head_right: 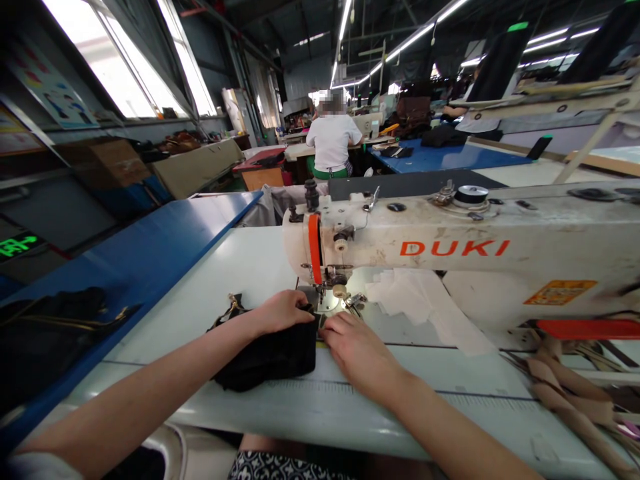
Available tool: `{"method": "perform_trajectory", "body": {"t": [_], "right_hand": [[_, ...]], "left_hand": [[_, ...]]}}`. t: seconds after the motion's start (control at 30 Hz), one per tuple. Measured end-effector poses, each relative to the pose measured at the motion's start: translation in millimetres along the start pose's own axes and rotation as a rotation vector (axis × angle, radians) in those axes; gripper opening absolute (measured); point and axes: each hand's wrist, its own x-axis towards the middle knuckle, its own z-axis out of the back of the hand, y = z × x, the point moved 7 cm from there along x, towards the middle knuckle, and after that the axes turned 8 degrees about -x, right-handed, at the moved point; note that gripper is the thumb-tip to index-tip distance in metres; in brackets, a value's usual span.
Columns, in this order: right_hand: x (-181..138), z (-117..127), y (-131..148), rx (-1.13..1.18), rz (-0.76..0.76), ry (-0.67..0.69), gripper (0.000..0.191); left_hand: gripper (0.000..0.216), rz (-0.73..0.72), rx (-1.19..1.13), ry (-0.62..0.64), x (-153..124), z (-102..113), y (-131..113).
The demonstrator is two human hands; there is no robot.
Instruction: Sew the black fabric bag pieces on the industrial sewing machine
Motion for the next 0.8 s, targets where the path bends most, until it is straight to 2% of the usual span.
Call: {"method": "perform_trajectory", "body": {"t": [0.17,0.47,0.53,0.67,0.73,0.8], "right_hand": [[7.5,0.1,-6.1,-0.036,-0.074,-0.040,0.026],[12.2,-7.6,-1.6,-0.216,0.007,-0.009,0.025],[12.0,-8.7,-1.1,-0.239,0.015,0.004,0.024],[12.5,-8.1,-1.3,-0.233,0.002,0.004,0.022],[12.7,-7.6,-1.1,-0.228,0.003,0.002,0.020],[12.7,-6.1,-0.7,-0.221,0.011,-0.008,0.019]], "left_hand": [[0.018,-0.004,0.002,-0.015,0.3,-1.3,0.8],[0.019,-0.032,0.002,-0.070,-0.8,-6.4,6.9],[0.021,-0.115,0.011,-0.139,-7.1,-5.5,4.2],[0.032,-0.380,0.138,-0.307,-29.3,-0.1,-11.1],[0.025,-0.520,0.250,-0.288,-40.2,-2.0,-20.6],[0.021,-0.637,0.355,-0.197,-48.6,-6.8,-27.1]]}}
